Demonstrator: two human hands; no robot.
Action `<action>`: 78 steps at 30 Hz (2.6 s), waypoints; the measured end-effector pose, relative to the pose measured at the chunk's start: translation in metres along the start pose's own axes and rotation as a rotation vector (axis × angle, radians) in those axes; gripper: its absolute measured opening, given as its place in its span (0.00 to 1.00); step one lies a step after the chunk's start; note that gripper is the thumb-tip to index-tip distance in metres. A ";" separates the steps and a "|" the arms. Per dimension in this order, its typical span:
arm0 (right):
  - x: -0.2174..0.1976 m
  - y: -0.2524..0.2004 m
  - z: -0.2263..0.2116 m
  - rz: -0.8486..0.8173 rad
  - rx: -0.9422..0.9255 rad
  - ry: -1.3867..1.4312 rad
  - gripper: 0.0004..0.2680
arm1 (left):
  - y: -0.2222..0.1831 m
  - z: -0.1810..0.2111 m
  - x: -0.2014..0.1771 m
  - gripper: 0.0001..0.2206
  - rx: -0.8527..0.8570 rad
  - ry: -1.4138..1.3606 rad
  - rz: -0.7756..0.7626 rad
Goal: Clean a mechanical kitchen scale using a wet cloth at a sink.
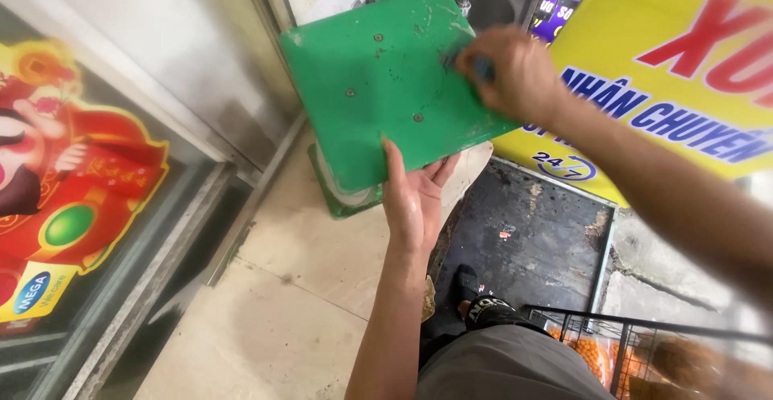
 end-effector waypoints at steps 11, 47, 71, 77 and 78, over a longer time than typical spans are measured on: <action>-0.003 0.021 -0.005 -0.068 -0.098 0.017 0.05 | 0.002 0.001 -0.001 0.30 0.017 0.000 -0.012; 0.030 0.091 0.065 -0.057 -0.192 0.049 0.05 | 0.013 0.006 -0.021 0.21 0.067 0.094 0.277; 0.049 0.109 0.016 -0.128 -0.321 0.139 0.03 | 0.012 0.003 -0.024 0.18 0.026 0.085 0.271; 0.046 0.099 0.006 -0.148 -0.262 0.092 0.04 | 0.012 -0.001 -0.027 0.19 -0.001 0.088 0.271; 0.041 0.090 -0.021 -0.177 -0.295 0.233 0.05 | 0.014 -0.005 -0.033 0.19 -0.001 0.072 0.275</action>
Point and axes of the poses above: each hand's wrist, its own y-axis towards the middle knuckle, its own x-axis out of the palm, z = x × y, the point moved 3 cm from there along y, towards the middle knuckle, and after that the axes turned 6 degrees about y, right-handed, at the moved point
